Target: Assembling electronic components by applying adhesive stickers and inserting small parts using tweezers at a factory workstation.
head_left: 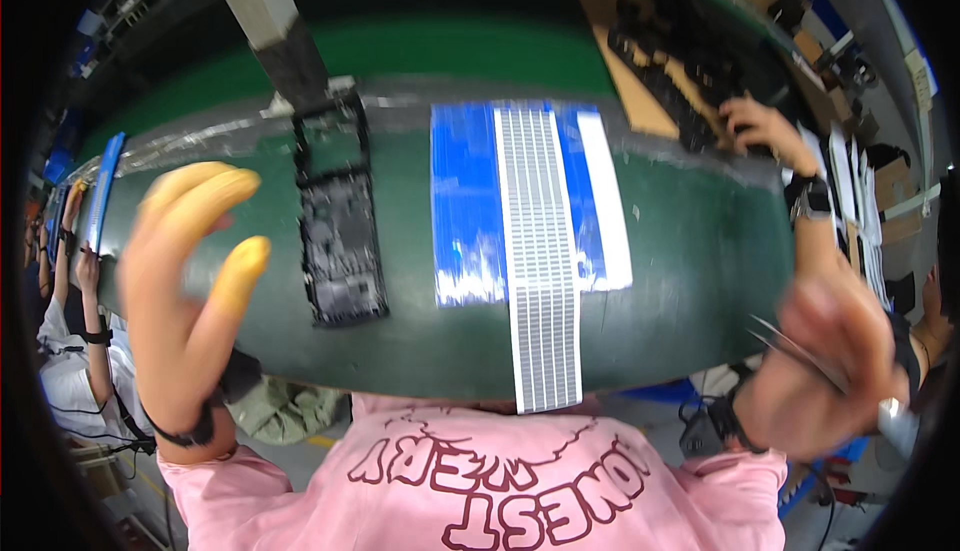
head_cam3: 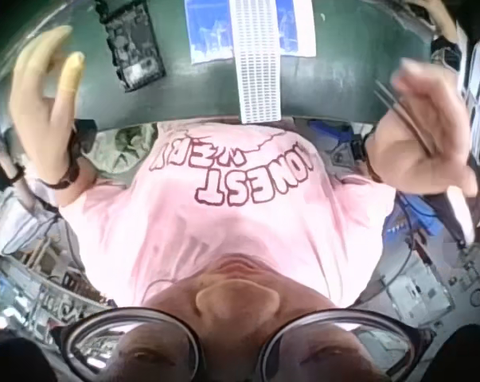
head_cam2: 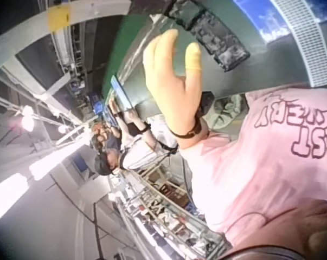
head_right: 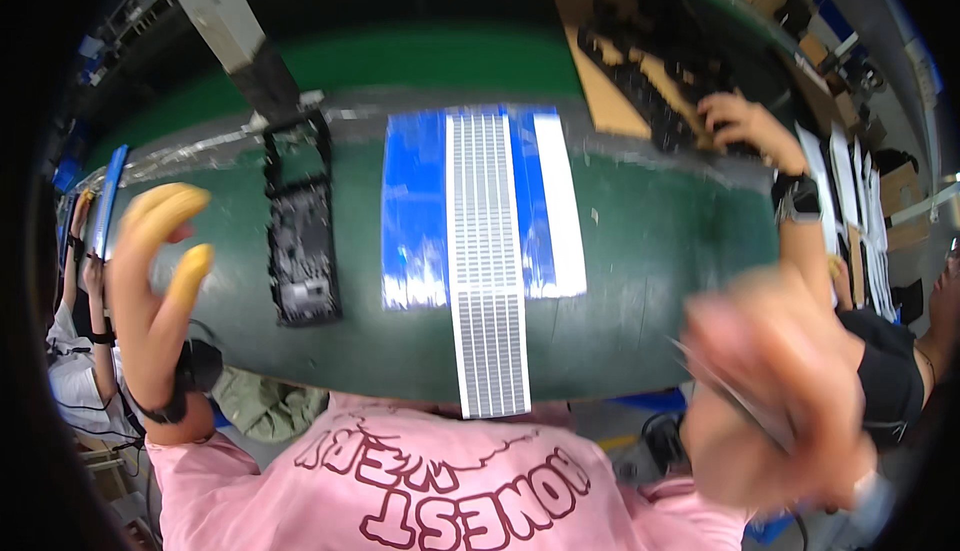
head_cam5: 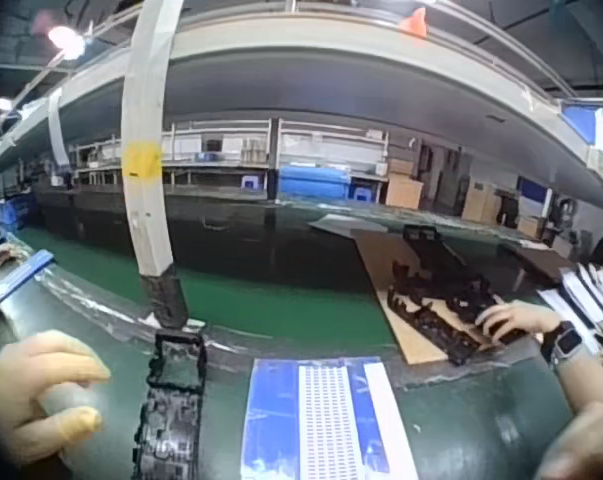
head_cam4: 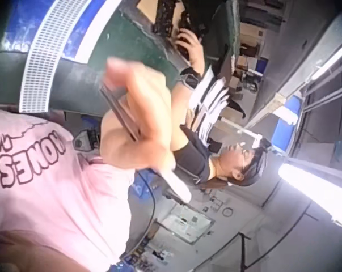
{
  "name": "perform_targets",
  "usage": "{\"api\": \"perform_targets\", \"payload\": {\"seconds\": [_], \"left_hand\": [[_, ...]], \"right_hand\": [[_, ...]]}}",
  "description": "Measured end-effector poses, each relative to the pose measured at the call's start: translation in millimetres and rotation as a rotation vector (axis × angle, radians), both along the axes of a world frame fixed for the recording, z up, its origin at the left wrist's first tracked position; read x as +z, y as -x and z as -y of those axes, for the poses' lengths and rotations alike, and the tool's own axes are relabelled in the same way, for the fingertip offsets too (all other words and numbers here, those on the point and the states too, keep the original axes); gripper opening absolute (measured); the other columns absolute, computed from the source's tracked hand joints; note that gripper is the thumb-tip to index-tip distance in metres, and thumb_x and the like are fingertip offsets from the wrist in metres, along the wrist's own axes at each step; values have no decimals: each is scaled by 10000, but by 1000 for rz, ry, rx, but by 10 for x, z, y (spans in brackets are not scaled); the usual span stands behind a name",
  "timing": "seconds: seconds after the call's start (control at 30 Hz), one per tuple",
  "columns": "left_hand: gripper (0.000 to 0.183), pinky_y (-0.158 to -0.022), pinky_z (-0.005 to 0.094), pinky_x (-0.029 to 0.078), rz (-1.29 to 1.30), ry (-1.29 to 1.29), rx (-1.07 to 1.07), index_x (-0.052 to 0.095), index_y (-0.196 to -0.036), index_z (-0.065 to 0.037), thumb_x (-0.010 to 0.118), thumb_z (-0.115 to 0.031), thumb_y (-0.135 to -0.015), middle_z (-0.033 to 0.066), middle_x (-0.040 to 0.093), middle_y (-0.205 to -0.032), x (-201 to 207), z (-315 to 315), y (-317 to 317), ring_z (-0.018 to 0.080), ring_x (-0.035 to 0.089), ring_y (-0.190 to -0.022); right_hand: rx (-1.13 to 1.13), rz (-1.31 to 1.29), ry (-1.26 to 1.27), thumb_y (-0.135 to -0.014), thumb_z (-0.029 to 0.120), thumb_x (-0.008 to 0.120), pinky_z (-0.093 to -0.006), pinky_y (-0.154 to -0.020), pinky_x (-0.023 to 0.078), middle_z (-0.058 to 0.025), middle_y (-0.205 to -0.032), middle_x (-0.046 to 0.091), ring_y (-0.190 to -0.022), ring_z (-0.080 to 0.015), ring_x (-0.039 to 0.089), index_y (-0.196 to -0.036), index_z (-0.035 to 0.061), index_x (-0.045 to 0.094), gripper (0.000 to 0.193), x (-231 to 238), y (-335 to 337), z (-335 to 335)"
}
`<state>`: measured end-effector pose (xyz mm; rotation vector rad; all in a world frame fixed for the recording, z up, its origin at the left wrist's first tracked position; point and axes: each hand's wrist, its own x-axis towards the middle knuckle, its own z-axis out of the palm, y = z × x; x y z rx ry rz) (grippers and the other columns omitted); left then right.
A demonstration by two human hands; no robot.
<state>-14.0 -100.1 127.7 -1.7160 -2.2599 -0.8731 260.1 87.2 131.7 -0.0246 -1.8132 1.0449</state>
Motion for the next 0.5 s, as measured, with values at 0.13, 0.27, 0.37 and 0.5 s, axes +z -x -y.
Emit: {"api": "perform_targets", "payload": {"seconds": [0.13, 0.27, 0.37, 0.5], "left_hand": [[211, -605, 305, 418, -20, 743, 57, 500, -895, 15, 562, -141, -769, 134, 525, -795, -560, 157, 513, 218, 532, -671], [203, -503, 311, 403, 223, 654, 328, 460, -803, 16, 508, -179, -828, 110, 467, -594, -847, -141, 756, 189, 500, -508], [257, -500, 375, 348, 384, 495, 440, 441, -742, 66, 499, -170, -825, 202, 461, -562, -792, -182, 577, 320, 432, -506], [247, -506, 369, 356, 258, 524, 331, 462, -710, 66, 498, -156, -810, 196, 460, -556, -945, -155, 506, 273, 419, -501]], "right_hand": [[3, 592, 303, -865, 558, 109, -204, -520, 351, -130, -717, 581, -574, -122, 477, -806, -66, 593, 792, -306, 344, -393], [176, 534, 868, -880, 435, 382, -196, -488, 433, -135, -680, 592, -524, -108, 536, -806, -76, 592, 558, -714, 699, -777], [290, 406, 1017, -813, 142, 555, -239, -666, 486, -136, -818, 601, -715, -156, 583, -898, -68, 576, 227, -1002, 883, -813], [298, 283, 1077, -777, 27, 578, -270, -756, 479, -144, -894, 591, -809, -187, 582, -961, -63, 556, 206, -1256, 1010, -651]]}}
